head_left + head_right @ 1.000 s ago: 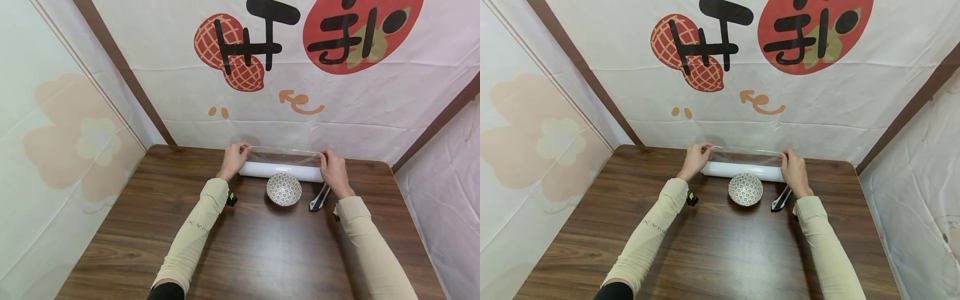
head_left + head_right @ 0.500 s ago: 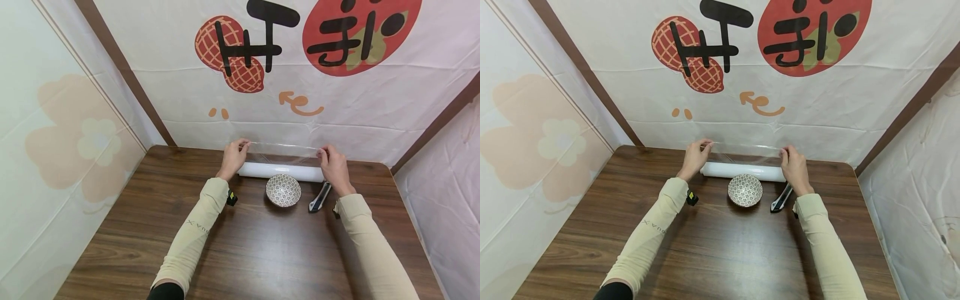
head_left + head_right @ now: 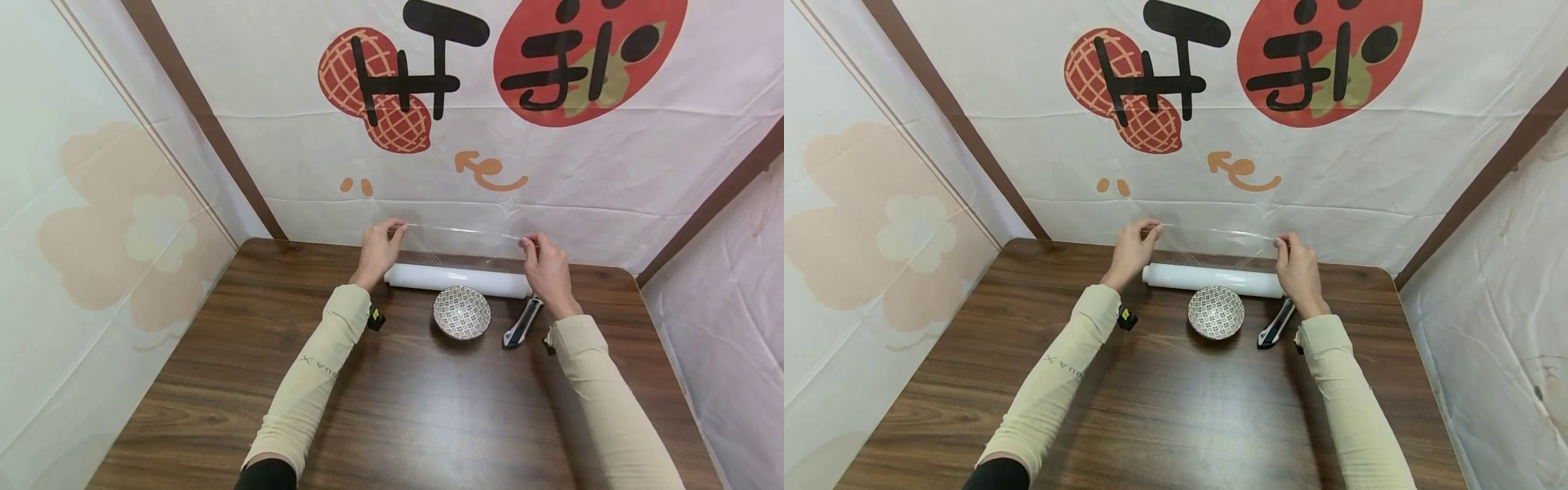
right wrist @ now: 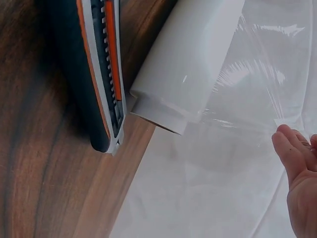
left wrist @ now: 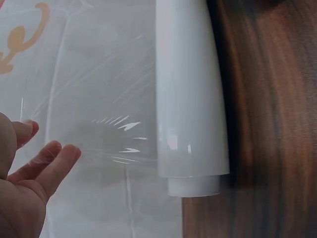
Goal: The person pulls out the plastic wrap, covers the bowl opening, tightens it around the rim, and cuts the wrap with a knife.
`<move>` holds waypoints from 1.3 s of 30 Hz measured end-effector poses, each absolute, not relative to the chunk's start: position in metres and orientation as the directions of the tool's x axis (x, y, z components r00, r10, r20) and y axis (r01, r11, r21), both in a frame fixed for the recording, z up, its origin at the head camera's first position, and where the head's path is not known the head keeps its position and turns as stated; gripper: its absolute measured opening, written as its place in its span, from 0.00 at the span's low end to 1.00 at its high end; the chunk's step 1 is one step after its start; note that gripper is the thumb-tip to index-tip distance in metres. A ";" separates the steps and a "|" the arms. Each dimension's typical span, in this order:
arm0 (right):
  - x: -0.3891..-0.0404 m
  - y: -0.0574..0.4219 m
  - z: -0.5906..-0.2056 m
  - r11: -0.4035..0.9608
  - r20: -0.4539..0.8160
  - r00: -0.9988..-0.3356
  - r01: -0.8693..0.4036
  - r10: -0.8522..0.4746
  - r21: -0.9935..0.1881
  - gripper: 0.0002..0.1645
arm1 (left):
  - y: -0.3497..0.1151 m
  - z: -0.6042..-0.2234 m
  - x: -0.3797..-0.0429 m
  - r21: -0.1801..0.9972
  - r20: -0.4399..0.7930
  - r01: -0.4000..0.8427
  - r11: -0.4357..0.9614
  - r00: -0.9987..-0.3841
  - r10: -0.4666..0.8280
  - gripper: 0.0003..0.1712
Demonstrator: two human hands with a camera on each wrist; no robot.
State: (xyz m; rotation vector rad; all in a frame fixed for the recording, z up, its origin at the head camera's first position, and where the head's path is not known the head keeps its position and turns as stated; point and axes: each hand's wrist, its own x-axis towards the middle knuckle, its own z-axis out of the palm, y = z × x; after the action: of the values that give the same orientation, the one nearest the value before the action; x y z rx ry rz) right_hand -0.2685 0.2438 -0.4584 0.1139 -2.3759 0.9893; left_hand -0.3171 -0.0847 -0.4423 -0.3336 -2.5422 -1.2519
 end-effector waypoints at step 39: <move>-0.283 0.242 -0.410 0.661 0.550 -0.827 -0.349 0.116 -0.664 0.18 | -0.085 -0.390 -0.319 0.687 0.487 0.425 0.590 -0.871 0.061 0.15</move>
State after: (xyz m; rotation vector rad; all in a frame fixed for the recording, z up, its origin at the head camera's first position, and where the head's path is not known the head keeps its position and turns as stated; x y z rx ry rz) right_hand -0.2833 0.2425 -0.4096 0.1800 -2.3129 1.0849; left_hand -0.3188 -0.0846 -0.3899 -0.3895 -2.4060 -1.1968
